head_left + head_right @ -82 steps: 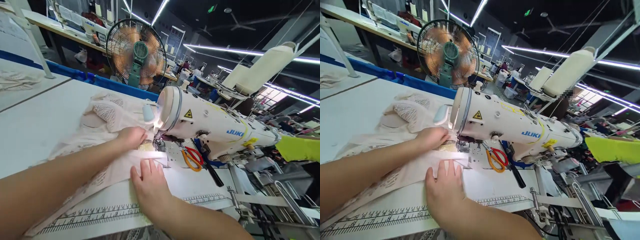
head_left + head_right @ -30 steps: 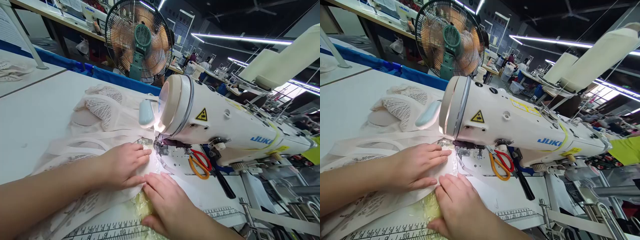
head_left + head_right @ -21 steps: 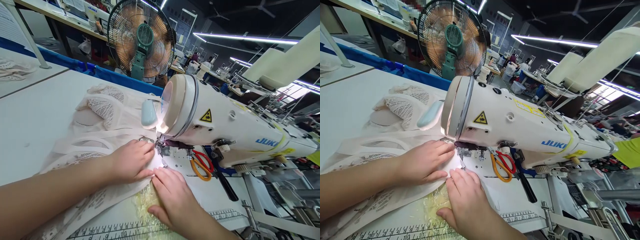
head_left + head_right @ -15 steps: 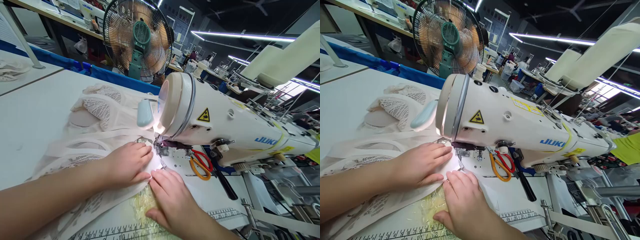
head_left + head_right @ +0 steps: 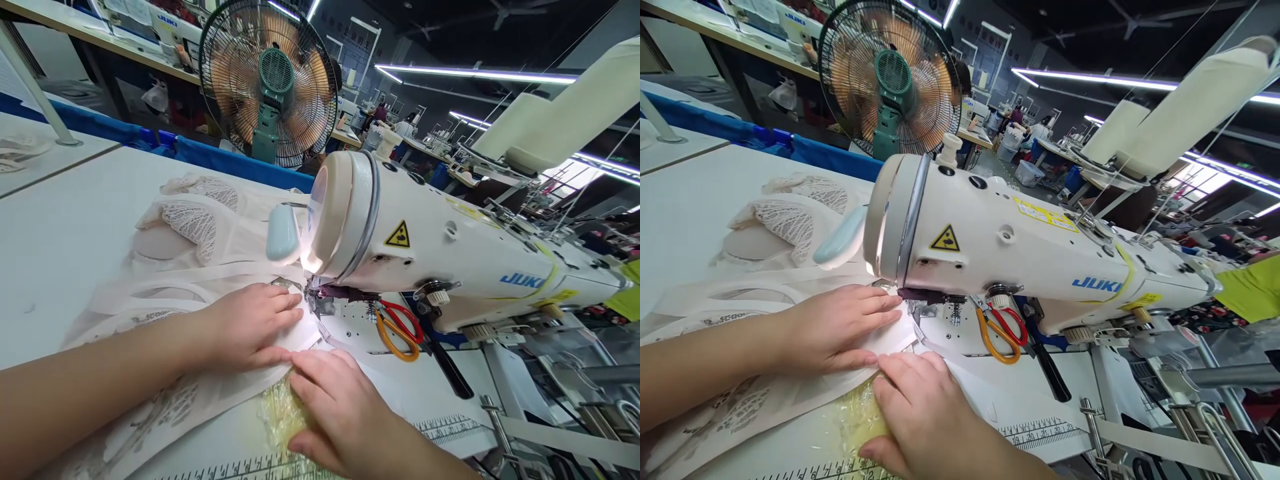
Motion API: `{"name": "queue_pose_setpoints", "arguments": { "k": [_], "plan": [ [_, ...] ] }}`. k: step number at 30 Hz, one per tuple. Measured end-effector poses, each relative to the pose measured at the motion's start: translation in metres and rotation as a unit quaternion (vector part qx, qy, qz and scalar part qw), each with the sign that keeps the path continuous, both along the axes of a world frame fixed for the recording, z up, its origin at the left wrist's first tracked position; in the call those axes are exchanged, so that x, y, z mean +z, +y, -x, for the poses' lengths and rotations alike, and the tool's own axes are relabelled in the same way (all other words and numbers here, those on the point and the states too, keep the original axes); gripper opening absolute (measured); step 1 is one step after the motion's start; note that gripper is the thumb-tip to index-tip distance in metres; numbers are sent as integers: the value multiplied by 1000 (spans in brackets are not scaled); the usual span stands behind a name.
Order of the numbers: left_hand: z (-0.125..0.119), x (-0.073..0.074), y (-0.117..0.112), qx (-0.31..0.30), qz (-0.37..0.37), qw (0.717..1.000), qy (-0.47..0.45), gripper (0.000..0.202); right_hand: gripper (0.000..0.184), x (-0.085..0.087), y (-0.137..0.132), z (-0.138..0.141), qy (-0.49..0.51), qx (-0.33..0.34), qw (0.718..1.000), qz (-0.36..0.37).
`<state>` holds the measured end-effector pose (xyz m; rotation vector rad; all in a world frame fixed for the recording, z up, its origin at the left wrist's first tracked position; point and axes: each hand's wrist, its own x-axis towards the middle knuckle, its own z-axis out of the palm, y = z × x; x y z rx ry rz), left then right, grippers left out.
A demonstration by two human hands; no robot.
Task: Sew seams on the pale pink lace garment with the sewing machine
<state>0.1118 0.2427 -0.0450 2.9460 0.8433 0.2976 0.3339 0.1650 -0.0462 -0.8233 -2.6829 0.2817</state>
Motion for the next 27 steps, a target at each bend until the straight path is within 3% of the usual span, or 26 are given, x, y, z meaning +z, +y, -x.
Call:
{"name": "queue_pose_setpoints", "arguments": {
  "k": [4,6,19,27],
  "plan": [
    [3,1,1,-9,4,1000,-3,49,38,-4,1,-4,-18,-112,991,-74],
    [5,1,0,-15,7,1000,-8,49,38,-5,1,-5,-30,-139,987,-74],
    [12,0,-1,-33,37,999,-21,55,40,-1,-2,-3,-47,-83,995,18],
    [9,6,-5,20,37,999,12,59,41,-5,-2,-8,-52,-98,994,-12]
  ]
}}
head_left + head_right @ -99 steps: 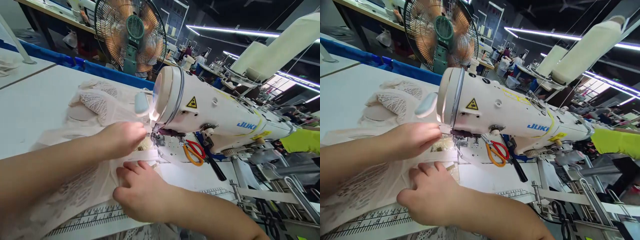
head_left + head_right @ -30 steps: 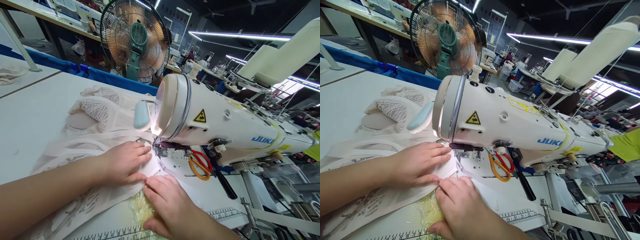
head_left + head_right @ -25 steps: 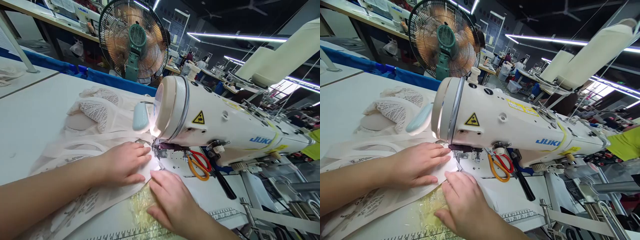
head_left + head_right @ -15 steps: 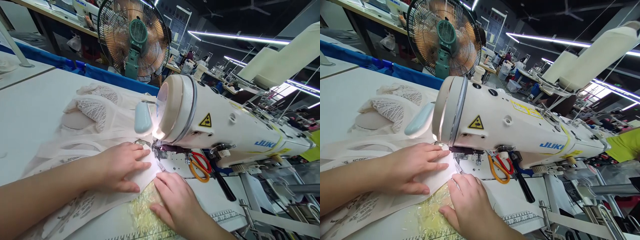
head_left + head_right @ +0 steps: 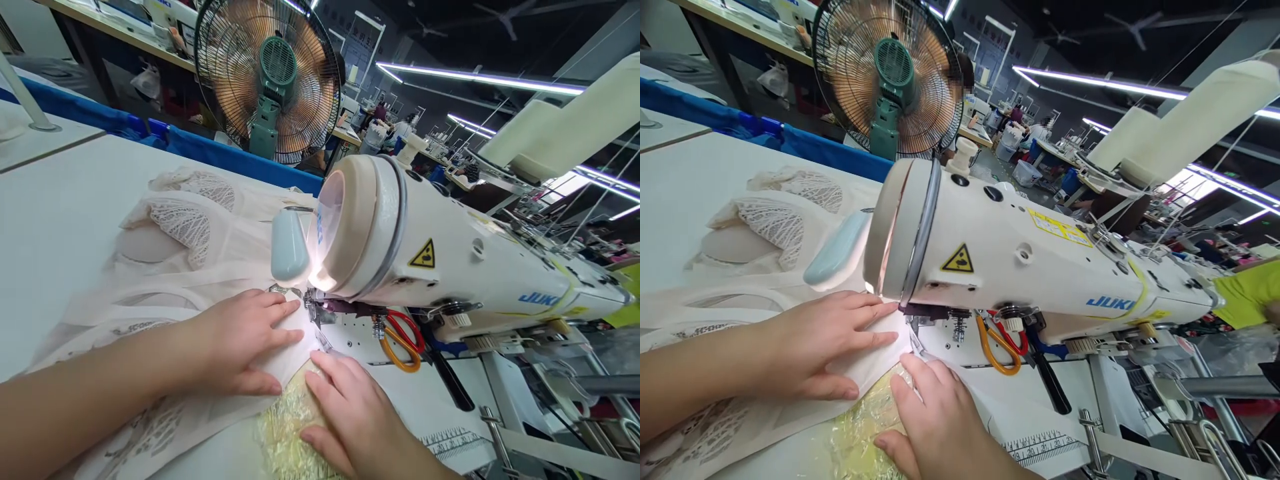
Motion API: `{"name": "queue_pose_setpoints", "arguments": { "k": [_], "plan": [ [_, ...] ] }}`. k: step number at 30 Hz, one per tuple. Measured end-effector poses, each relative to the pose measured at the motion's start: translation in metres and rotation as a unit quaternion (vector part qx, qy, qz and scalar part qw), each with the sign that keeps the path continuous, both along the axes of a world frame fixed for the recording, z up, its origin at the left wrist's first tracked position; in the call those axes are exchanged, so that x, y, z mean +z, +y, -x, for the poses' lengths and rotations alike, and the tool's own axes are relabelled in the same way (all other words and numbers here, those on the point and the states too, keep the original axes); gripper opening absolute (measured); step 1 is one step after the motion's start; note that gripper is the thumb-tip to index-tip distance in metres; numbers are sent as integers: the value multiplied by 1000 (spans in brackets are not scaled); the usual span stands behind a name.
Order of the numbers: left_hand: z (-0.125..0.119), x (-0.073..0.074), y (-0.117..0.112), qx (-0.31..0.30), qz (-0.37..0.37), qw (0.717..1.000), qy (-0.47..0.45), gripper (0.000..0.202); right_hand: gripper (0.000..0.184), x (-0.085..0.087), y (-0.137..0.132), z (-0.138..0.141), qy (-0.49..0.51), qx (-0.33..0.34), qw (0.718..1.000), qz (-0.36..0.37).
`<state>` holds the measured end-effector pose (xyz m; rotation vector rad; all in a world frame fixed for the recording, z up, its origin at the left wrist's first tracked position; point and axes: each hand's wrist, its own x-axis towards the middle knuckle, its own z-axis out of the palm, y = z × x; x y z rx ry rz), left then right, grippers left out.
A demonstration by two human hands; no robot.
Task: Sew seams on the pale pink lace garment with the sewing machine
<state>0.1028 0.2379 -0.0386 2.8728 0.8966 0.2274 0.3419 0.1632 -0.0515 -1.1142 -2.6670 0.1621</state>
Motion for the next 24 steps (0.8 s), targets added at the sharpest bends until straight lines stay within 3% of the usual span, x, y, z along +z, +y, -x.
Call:
{"name": "queue_pose_setpoints", "arguments": {
  "k": [24],
  "plan": [
    [0,-1,7,-17,21,1000,14,57,43,-1,1,0,-13,-7,1000,12]
  ]
}}
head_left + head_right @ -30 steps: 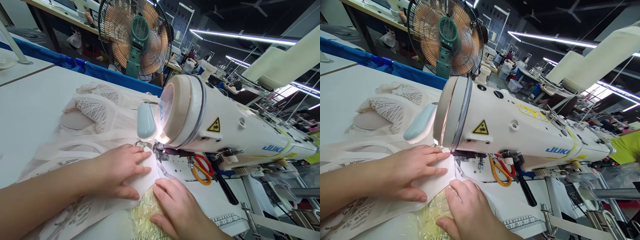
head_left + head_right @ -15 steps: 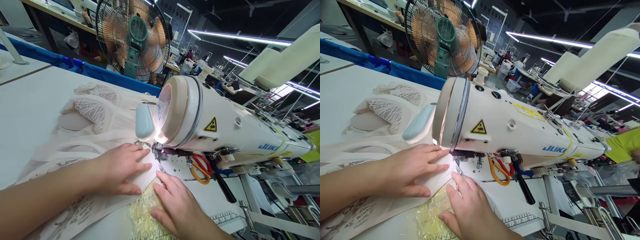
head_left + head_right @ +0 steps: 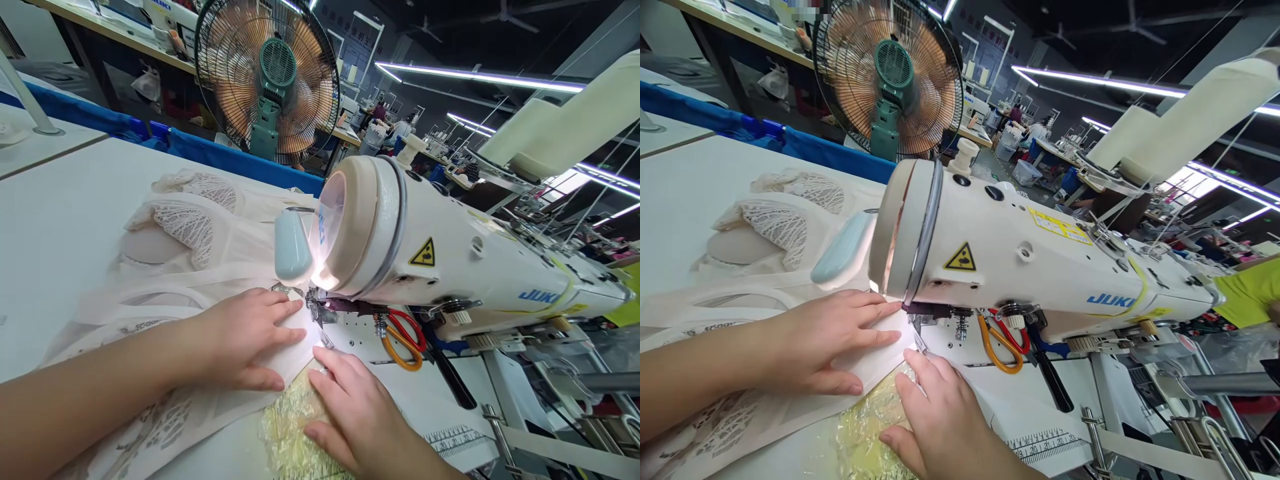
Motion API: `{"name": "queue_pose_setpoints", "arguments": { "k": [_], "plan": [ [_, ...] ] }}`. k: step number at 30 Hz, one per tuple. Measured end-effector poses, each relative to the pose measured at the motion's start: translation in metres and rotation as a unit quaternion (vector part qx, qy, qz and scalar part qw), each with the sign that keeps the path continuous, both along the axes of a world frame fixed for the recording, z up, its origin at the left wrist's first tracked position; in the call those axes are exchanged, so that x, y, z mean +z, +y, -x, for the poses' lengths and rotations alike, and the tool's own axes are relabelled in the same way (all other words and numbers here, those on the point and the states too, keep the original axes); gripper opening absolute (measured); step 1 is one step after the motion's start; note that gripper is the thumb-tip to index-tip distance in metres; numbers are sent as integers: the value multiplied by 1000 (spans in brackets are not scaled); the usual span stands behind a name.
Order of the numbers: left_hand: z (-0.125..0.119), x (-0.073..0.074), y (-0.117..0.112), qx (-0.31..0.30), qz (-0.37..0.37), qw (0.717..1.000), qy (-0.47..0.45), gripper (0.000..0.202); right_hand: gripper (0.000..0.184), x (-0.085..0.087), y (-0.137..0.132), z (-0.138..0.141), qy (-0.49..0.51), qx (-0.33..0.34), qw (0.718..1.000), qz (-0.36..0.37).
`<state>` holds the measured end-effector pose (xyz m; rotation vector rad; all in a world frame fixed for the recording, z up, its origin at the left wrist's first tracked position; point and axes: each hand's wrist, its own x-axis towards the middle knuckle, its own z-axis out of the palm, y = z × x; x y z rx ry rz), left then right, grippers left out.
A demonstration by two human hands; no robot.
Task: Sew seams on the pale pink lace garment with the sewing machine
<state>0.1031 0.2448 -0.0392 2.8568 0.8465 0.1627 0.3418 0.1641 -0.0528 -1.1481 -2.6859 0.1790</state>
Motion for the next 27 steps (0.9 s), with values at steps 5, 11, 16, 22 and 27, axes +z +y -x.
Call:
{"name": "queue_pose_setpoints", "arguments": {
  "k": [5,11,16,22,27],
  "plan": [
    [0,2,0,9,11,1000,7,57,43,-1,0,0,4,4,1000,-11],
    [-1,1,1,9,-1,1000,22,58,43,0,2,1,-10,-3,1000,-2],
    [4,3,9,4,-49,999,23,57,47,-2,5,2,-14,-8,1000,-6],
    [-11,2,-10,-35,-131,990,-43,30,51,-4,6,4,9,-22,1000,-3],
    [-22,-23,-48,18,-196,977,-83,43,52,-5,5,3,25,-18,1000,-7]
  ]
}}
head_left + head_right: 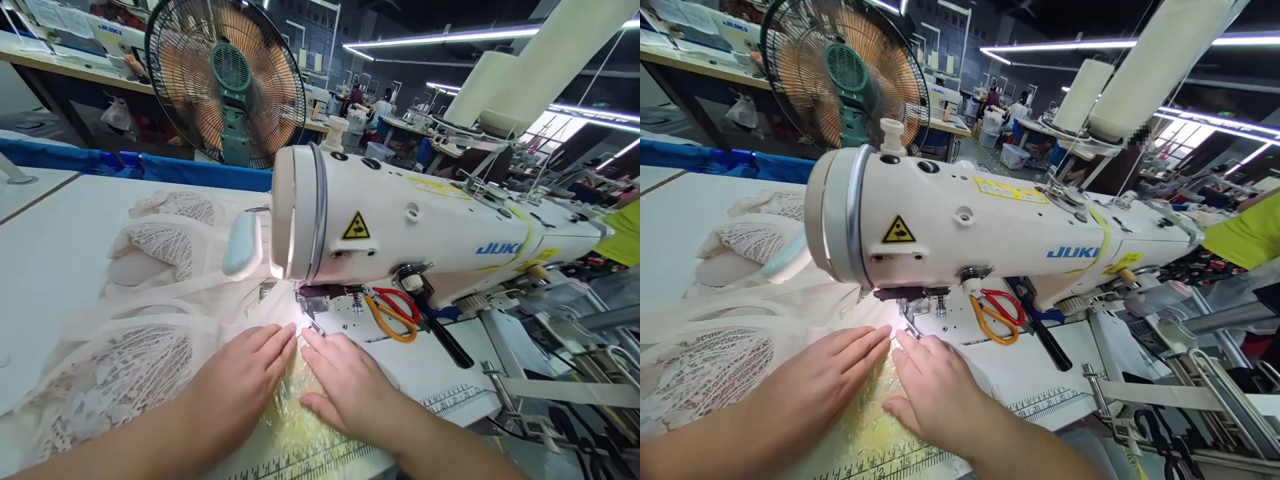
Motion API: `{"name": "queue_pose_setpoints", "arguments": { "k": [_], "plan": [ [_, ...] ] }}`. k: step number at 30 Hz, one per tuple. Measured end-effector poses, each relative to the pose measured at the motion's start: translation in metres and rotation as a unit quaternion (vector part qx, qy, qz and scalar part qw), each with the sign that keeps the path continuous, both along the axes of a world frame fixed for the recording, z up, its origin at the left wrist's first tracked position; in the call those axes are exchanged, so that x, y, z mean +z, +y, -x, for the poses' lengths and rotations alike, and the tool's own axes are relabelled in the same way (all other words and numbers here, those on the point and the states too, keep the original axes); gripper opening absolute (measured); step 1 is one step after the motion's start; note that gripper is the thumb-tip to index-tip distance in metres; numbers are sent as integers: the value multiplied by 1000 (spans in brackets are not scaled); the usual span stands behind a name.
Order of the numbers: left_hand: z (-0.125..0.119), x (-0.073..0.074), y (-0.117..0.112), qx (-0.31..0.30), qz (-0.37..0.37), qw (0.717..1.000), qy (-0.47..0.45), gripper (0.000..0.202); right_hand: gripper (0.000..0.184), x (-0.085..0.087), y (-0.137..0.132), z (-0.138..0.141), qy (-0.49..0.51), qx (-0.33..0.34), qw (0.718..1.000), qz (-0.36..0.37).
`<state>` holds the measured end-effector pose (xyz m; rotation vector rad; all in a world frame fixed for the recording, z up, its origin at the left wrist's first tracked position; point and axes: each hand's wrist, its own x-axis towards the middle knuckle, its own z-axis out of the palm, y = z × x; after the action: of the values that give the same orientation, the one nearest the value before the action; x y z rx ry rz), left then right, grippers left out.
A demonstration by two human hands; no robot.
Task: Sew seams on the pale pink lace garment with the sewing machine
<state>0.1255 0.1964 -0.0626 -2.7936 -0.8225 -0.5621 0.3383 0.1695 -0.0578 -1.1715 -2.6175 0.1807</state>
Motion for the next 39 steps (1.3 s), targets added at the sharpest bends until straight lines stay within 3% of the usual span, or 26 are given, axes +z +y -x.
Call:
{"name": "queue_pose_setpoints", "arguments": {
  "k": [3,7,14,21,25,35,39],
  "plan": [
    [6,-4,-1,5,27,1000,6,43,51,0,0,-1,14,9,1000,-16],
    [17,6,18,-13,62,997,46,39,48,2,0,-2,16,7,1000,-13],
    [27,9,42,-45,37,996,70,38,46,4,1,-4,18,13,1000,-19],
    [26,16,53,-72,60,994,63,39,39,5,-1,-5,14,-6,1000,-13],
    [29,14,60,-50,81,993,65,42,35,6,0,-5,9,-9,1000,1],
    [37,5,85,-58,82,992,70,47,34,5,0,-4,18,-12,1000,2],
    [33,10,86,-5,101,993,64,43,34,5,1,-5,15,-12,1000,-8]
  ]
}}
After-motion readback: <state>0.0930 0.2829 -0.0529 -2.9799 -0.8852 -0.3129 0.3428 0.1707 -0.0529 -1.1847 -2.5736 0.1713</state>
